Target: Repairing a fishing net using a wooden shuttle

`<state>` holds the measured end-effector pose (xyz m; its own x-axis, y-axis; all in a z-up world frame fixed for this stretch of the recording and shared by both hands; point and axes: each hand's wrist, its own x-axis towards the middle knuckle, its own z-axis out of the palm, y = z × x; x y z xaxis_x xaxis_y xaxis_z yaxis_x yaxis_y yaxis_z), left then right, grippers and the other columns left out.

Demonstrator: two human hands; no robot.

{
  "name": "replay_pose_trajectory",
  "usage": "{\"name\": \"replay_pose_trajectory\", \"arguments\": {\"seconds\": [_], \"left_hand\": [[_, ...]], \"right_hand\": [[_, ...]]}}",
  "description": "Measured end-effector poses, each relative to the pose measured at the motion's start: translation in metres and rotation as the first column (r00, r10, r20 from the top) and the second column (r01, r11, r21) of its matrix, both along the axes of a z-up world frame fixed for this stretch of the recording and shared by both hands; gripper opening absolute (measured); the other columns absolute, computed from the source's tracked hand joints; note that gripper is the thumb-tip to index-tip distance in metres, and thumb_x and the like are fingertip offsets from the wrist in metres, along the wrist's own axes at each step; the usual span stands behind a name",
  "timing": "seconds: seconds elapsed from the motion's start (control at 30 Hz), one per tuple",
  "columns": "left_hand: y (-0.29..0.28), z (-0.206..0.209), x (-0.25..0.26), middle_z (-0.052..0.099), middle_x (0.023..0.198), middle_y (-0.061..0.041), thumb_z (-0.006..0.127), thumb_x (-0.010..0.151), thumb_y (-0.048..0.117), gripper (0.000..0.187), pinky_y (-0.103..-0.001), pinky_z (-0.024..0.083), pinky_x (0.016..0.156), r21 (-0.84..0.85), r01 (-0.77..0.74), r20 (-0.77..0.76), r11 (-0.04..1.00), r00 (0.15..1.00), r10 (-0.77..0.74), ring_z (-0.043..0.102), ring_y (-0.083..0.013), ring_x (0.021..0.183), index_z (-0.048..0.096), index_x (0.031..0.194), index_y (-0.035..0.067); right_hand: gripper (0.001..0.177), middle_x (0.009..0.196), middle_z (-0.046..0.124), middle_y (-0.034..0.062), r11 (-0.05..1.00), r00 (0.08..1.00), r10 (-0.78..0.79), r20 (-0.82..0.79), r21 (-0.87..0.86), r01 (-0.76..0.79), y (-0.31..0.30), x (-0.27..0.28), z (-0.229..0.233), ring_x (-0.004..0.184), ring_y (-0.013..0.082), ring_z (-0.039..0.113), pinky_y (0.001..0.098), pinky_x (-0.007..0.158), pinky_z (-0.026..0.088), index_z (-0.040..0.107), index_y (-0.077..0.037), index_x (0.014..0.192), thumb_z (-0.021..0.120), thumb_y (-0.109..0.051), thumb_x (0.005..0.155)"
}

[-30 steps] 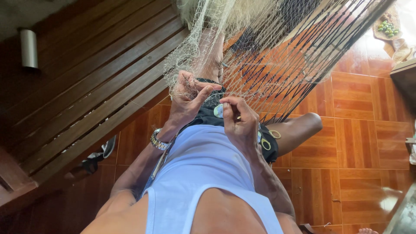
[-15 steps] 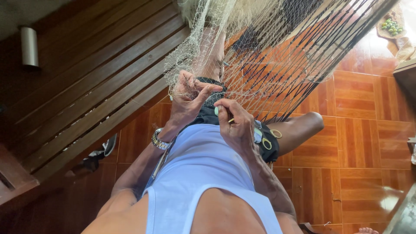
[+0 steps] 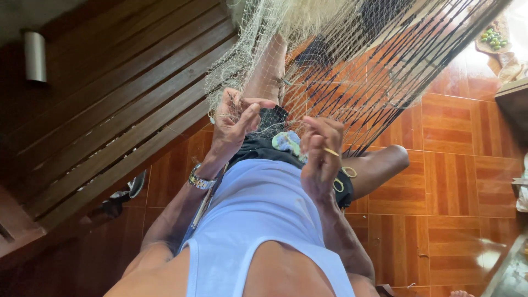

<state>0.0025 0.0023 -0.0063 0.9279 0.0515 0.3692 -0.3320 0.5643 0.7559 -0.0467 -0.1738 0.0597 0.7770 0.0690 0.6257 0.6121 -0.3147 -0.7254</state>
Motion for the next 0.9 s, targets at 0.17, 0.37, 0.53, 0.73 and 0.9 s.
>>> {"name": "replay_pose_trajectory", "arguments": {"seconds": [0.17,0.37,0.53,0.73,0.9], "left_hand": [[0.001,-0.002,0.0,0.075,0.107,-0.027,0.049,0.109,0.005,0.021,-0.016,0.035,0.046,-0.016,0.048,-0.032,0.999,0.998,-0.049,0.054,-0.0057,0.054,0.033,0.103,0.016],[-0.001,-0.003,-0.001,0.074,0.106,-0.027,0.044,0.111,0.008,0.02,-0.014,0.03,0.047,-0.064,0.128,-0.004,0.99,0.992,-0.128,0.054,-0.0068,0.055,0.03,0.103,0.019],[0.002,0.011,-0.008,0.071,0.11,-0.029,0.051,0.109,0.016,0.032,-0.023,0.029,0.052,-0.081,0.134,-0.061,0.988,0.988,-0.139,0.036,-0.0106,0.055,0.022,0.095,0.02],[-0.001,0.009,-0.009,0.072,0.112,-0.025,0.052,0.109,0.02,0.035,-0.022,0.027,0.051,-0.089,0.143,-0.082,0.986,0.985,-0.15,0.034,-0.0104,0.054,0.02,0.095,0.02],[-0.003,0.007,-0.007,0.07,0.111,-0.03,0.05,0.108,0.015,0.032,-0.022,0.027,0.05,-0.071,0.129,-0.059,0.989,0.989,-0.133,0.037,-0.0116,0.052,0.022,0.094,0.02]], "right_hand": [[0.041,0.077,0.047,0.0054,0.956,0.984,-0.038,0.175,0.294,-0.016,0.005,0.003,0.022,0.059,0.0127,0.053,0.0327,0.059,0.057,0.051,0.0,0.119,0.027,-0.033,0.114],[0.034,0.067,0.029,-0.0034,0.86,0.954,0.022,0.3,0.481,-0.172,-0.02,-0.002,0.037,0.055,0.0144,0.042,0.0442,0.061,0.059,0.044,-0.014,0.116,0.03,-0.045,0.112],[0.025,0.089,0.03,0.0017,0.817,0.954,0.062,0.295,0.534,-0.218,-0.033,-0.021,0.054,0.073,0.0169,0.033,0.0381,0.06,0.049,0.047,-0.017,0.129,0.044,-0.036,0.114],[0.043,0.081,0.043,0.0013,0.699,0.989,0.14,-0.038,0.712,-0.072,-0.032,-0.04,0.053,0.053,0.0155,0.043,0.0383,0.05,0.053,0.04,-0.019,0.161,0.041,-0.036,0.12],[0.035,0.066,0.021,-0.0036,0.747,0.953,0.166,-0.253,0.663,0.046,0.003,-0.035,0.053,0.042,0.0082,0.022,0.0268,0.041,0.03,0.05,-0.024,0.136,0.056,-0.048,0.111]]}}
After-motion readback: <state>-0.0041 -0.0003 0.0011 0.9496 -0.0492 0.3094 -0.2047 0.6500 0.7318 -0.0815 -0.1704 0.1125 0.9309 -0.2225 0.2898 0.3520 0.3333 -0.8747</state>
